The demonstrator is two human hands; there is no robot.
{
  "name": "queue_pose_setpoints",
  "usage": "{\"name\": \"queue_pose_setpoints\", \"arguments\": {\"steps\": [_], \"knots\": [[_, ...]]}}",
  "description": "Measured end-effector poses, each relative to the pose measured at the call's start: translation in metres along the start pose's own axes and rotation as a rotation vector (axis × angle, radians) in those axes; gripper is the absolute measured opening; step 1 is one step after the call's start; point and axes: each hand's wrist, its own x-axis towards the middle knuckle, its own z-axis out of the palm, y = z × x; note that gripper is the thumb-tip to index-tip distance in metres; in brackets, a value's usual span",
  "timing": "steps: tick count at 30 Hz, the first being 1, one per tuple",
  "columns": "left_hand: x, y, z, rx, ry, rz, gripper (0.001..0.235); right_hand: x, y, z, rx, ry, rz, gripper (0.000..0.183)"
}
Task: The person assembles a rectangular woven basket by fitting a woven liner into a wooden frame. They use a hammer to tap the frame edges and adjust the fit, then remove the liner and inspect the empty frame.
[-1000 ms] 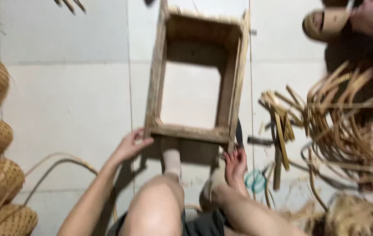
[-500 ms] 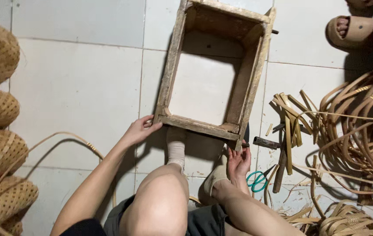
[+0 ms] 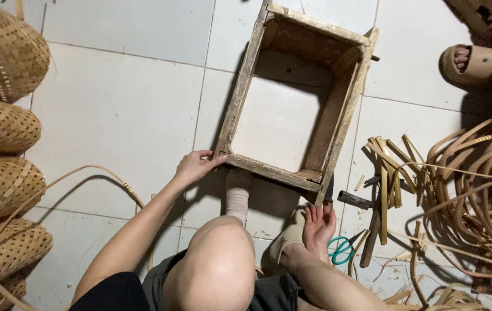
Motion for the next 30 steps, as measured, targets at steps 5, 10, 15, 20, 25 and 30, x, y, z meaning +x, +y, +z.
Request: {"name": "queue_pose_setpoints", "arguments": {"steps": [5, 10, 15, 20, 25, 30], "knots": [[-0.002, -0.009, 0.007, -0.006, -0.017, -0.004, 0.102, -0.007, -0.001, -0.008, -0.004, -0.098, -0.019, 0.038], [-0.007, -0.01, 0.015, 0.05, 0.016, 0.028, 0.101, 0.007, 0.002, -0.019, 0.091, -0.2, -0.057, 0.034], [-0.007, 0.0, 0.006, 0.095, 0.015, 0.014, 0.097, 0.016, 0.006, -0.011, -0.056, 0.042, 0.018, 0.038], [-0.01, -0.008, 0.015, 0.094, -0.021, 0.021, 0.098, 0.005, 0.004, -0.029, 0.028, -0.098, 0.004, 0.041], [0.0, -0.007, 0.007, 0.054, -0.014, 0.045, 0.101, 0.012, 0.006, -0.018, 0.012, -0.024, -0.018, 0.04], [0.0, -0.022, -0.008, -0.093, -0.304, 0.26, 0.099, 0.011, 0.008, -0.015, 0.129, -0.137, -0.007, 0.036]]}}
